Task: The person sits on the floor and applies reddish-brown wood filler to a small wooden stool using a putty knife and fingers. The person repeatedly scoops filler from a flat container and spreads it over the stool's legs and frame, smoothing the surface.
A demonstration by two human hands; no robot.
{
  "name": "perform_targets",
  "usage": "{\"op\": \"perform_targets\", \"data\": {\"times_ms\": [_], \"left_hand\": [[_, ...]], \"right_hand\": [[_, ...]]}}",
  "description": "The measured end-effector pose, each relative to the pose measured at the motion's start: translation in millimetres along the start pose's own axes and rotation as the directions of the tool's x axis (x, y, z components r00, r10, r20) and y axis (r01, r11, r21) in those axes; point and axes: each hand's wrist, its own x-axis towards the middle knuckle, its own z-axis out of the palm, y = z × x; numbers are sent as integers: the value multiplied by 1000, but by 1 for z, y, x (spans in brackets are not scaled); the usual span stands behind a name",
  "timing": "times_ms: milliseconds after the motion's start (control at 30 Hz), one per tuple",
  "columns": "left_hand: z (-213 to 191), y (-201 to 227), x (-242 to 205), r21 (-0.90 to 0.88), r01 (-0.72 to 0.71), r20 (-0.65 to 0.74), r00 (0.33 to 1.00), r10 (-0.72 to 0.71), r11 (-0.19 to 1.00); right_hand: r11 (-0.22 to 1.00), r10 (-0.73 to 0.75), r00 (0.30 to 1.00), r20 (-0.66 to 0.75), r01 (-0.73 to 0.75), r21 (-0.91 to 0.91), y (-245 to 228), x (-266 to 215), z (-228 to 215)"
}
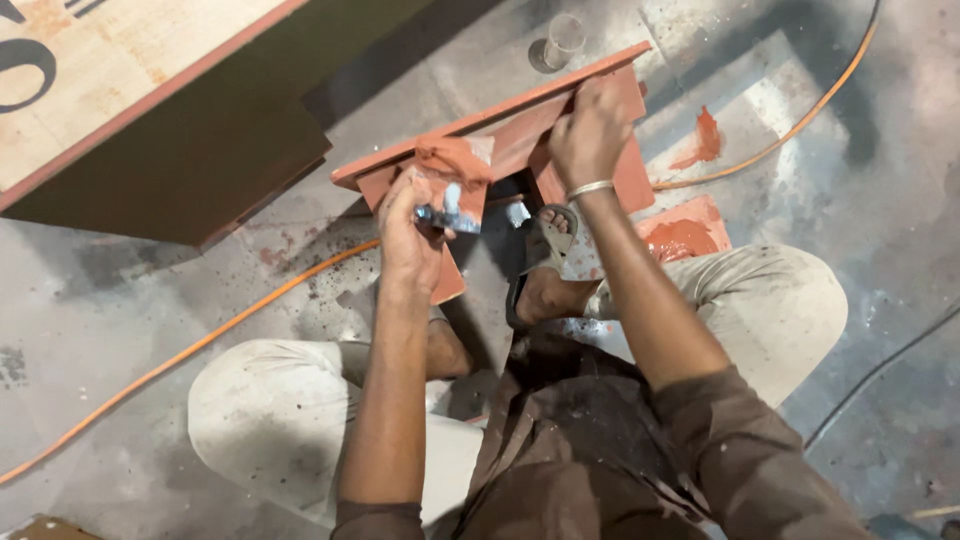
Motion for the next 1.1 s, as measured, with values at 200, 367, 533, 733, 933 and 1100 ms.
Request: {"op": "perform_targets", "data": {"times_ms": [200, 367, 533, 733, 933, 1100], "left_hand": [[1, -17, -3, 119, 216, 20, 975, -219, 969], [5, -33, -12, 15, 429, 396, 827, -399, 903], [12, -27, -10, 16, 369, 375, 859, -348, 929], [9, -25, -3, 201, 269, 341, 882, -325, 942], [9, -28, -1, 217, 241, 186, 941, -283, 946], [11, -33, 0, 50, 188, -62, 981, -185, 981]], "right_hand": [[730, -249, 909, 334, -50, 681, -17, -36, -121], [561, -694, 699, 171, 376, 737, -21, -51, -194], [640, -766, 601, 229, 675, 367, -12, -34, -237], [708, -698, 609, 378, 507, 491, -11, -52, -253], [740, -650, 574, 498, 328, 588, -24, -64, -230], [384, -565, 700, 437, -245, 890, 9, -65, -190]]}}
